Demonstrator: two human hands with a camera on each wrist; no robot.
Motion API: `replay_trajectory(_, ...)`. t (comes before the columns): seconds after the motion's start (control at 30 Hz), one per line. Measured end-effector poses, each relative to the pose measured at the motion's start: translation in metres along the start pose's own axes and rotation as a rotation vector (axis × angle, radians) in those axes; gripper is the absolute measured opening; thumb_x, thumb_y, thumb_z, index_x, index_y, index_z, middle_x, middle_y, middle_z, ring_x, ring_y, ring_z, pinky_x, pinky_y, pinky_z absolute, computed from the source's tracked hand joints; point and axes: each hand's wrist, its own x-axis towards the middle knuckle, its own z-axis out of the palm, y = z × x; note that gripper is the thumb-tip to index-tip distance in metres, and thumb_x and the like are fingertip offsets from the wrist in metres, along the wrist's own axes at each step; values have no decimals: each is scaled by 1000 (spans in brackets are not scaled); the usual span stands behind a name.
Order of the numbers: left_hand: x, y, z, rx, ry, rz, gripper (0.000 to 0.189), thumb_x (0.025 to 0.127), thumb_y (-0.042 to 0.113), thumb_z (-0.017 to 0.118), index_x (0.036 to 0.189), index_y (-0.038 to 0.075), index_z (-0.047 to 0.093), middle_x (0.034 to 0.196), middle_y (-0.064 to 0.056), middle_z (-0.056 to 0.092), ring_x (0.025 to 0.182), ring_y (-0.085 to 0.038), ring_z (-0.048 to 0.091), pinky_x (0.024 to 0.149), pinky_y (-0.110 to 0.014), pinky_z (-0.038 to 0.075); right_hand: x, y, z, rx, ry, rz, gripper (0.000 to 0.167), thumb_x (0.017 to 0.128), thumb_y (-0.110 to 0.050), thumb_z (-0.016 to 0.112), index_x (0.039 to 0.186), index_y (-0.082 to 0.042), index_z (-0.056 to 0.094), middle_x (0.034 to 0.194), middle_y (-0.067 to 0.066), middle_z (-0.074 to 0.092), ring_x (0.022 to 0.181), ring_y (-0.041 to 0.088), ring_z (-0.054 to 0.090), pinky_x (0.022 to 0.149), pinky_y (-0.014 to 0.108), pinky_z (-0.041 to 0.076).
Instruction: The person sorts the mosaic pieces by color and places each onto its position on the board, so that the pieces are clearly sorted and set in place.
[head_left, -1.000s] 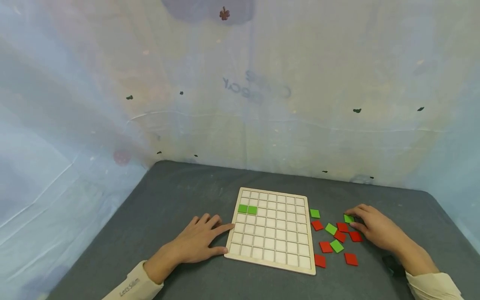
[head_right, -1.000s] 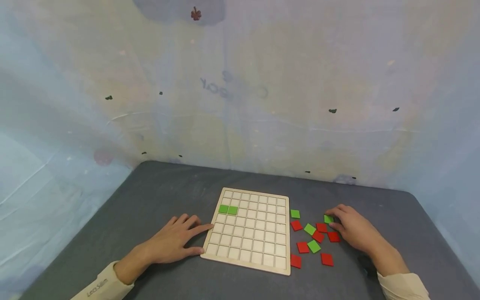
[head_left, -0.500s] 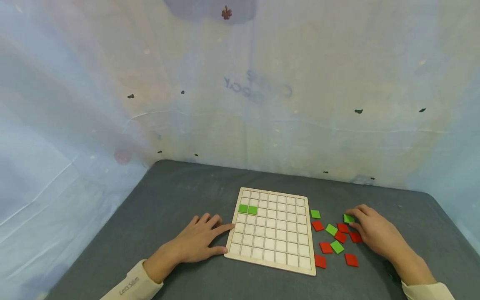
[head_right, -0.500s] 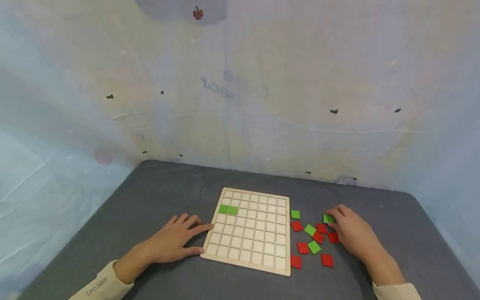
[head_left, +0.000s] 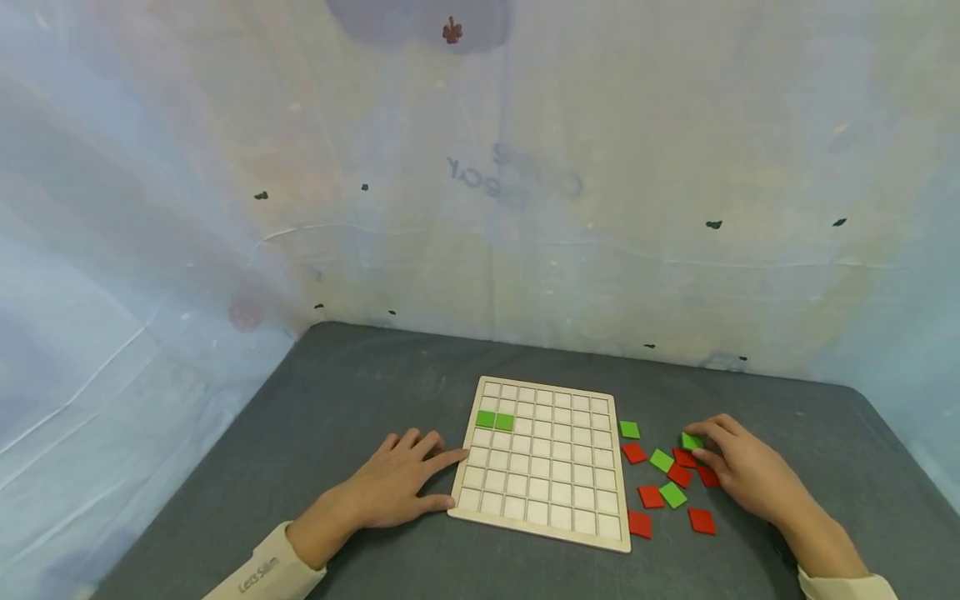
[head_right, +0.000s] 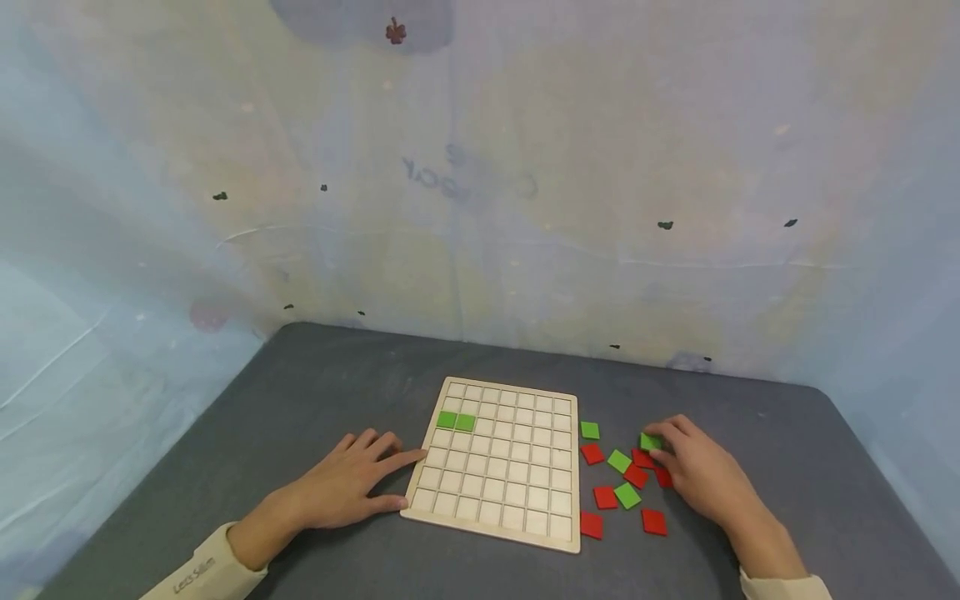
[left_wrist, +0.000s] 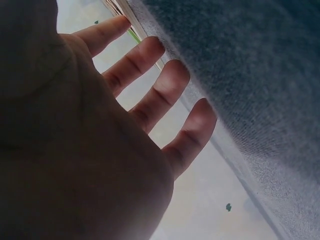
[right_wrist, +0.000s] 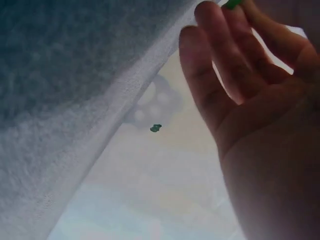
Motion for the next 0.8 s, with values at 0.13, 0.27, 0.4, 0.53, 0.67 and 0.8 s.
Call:
replay_trajectory(0.13,0,1,-1,-1,0,1,64,94,66,50,151,40,40,124,7,50,97,-12,36,81,-40,30,-1,1,0,24,25,-12,29,93,-15,69,122,-12,66,116,7,60,89,16,60,70,37,49)
replay_trajectory(0.27,0,1,-2,5,-2,0,64,94,65,50,151,40,40,124,6,49,97,-12,36,81,-40,30,0,-3,2,22,24,-7,29,92,-16,70,121,-13,67,116,7,60,90,17,60,70,38,50)
replay_trajectory(0.4,1,0,-2,-3,-18,-2,64,94,65,51,152,40,39,126,5,50,98,-13,36,80,-40,30,0,-9,3,-4,6,-15,29,93,-18,71,121,-14,67,117,8,61,92,19,62,72,40,52)
replay_trajectory(0.53,1,-1,-2,-9,-21,-3,65,94,64,52,152,40,38,128,5,50,98,-12,36,81,-40,30,2,-14,3,-20,25,-32,29,92,-18,71,120,-13,67,116,8,61,91,18,62,73,40,53)
replay_trajectory(0.67,1,-2,-1,-13,-15,-2,65,94,66,51,152,41,37,128,5,49,98,-12,35,80,-39,29,4,-17,3,-12,36,-27,28,92,-18,71,120,-14,68,115,6,62,89,15,61,71,38,51)
replay_trajectory(0.8,-1,-3,0,-21,15,20,64,94,66,50,151,40,40,125,5,50,97,-12,35,79,-39,28,5,-20,4,-7,23,-33,28,93,-18,71,120,-15,68,116,4,61,87,12,60,69,35,50)
